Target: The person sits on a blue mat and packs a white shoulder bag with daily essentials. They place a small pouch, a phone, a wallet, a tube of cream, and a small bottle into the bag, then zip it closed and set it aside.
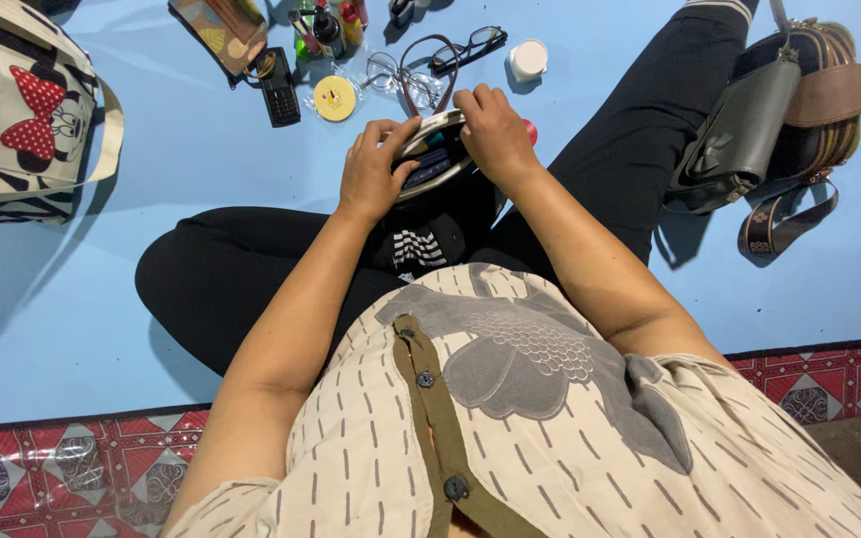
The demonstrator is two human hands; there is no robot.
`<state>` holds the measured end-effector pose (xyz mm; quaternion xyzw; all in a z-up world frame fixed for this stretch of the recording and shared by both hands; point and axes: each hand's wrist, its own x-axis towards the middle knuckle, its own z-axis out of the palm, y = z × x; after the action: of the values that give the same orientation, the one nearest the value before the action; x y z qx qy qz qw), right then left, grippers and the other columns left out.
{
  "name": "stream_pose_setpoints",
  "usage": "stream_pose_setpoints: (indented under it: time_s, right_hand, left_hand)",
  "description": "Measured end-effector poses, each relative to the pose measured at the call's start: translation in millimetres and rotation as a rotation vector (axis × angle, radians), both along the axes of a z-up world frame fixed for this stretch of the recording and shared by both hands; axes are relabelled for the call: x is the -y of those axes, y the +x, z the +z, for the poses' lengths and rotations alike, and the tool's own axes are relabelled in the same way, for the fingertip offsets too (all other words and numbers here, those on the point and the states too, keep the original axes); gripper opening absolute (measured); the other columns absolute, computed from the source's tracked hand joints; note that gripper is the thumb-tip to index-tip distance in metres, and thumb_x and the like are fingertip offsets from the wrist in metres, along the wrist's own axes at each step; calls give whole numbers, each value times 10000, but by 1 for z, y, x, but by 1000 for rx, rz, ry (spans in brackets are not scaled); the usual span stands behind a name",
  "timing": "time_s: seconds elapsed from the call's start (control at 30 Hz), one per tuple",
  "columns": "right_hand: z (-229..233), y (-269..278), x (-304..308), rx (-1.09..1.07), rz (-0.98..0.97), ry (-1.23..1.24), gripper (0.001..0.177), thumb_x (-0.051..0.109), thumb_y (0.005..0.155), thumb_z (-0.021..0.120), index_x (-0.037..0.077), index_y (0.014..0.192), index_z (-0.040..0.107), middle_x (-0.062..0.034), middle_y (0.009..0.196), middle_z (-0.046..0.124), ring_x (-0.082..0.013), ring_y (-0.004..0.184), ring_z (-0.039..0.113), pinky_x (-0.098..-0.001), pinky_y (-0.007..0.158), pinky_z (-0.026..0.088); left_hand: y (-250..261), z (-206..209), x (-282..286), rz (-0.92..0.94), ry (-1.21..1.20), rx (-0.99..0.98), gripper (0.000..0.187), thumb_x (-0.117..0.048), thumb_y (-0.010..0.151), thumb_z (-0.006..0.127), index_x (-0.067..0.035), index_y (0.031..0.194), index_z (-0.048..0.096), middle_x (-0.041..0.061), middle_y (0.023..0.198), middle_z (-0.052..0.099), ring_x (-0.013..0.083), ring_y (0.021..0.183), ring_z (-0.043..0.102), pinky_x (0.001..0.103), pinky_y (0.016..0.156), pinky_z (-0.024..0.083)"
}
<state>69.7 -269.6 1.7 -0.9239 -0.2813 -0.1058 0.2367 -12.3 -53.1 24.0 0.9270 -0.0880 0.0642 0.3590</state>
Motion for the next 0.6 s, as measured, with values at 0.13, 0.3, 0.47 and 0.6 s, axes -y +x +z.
stream_pose_setpoints:
  time_s: [0.13, 0.3, 0.47, 0.6]
  right_hand:
    - [-5, -2, 8, -9, 57, 78, 319, -31, 811, 700, 61, 1106, 620, -110, 984, 625, -328, 933, 624, -430, 787, 535]
    - [-11, 14, 32, -463, 3, 483, 135, -44, 901, 695, -4, 1030, 700, -121, 959, 721, -241, 889, 704, -357, 817, 565]
    - [-12, 28, 59, -757, -281, 508, 228, -26, 873, 667, 52, 1059, 774, -53, 973, 786, -139, 840, 740, -274, 790, 613]
    - [-15, 24, 58, -1046, -357, 408, 196, 26, 914, 718, 42, 1097, 785, -71, 907, 768, -138, 684, 627, -300, 629, 527]
  left_hand:
    - [1, 0, -1, -31, 42, 104, 703, -98, 797, 834, -286, 1431, 595, 79, 1294, 570, 308, 1127, 583, 435, 964, 473]
    - [4, -2, -5, -69, 57, 103, 517, -65, 839, 804, -271, 1302, 707, 39, 1312, 593, 290, 1091, 603, 412, 956, 503]
    - [2, -6, -5, -62, 18, 53, 444, -55, 829, 809, -231, 1230, 738, 41, 1306, 597, 295, 1075, 612, 410, 948, 512]
    - [6, -4, -3, -78, 6, 26, 493, -5, 808, 794, -230, 1242, 730, 49, 1317, 586, 297, 1132, 608, 405, 985, 511]
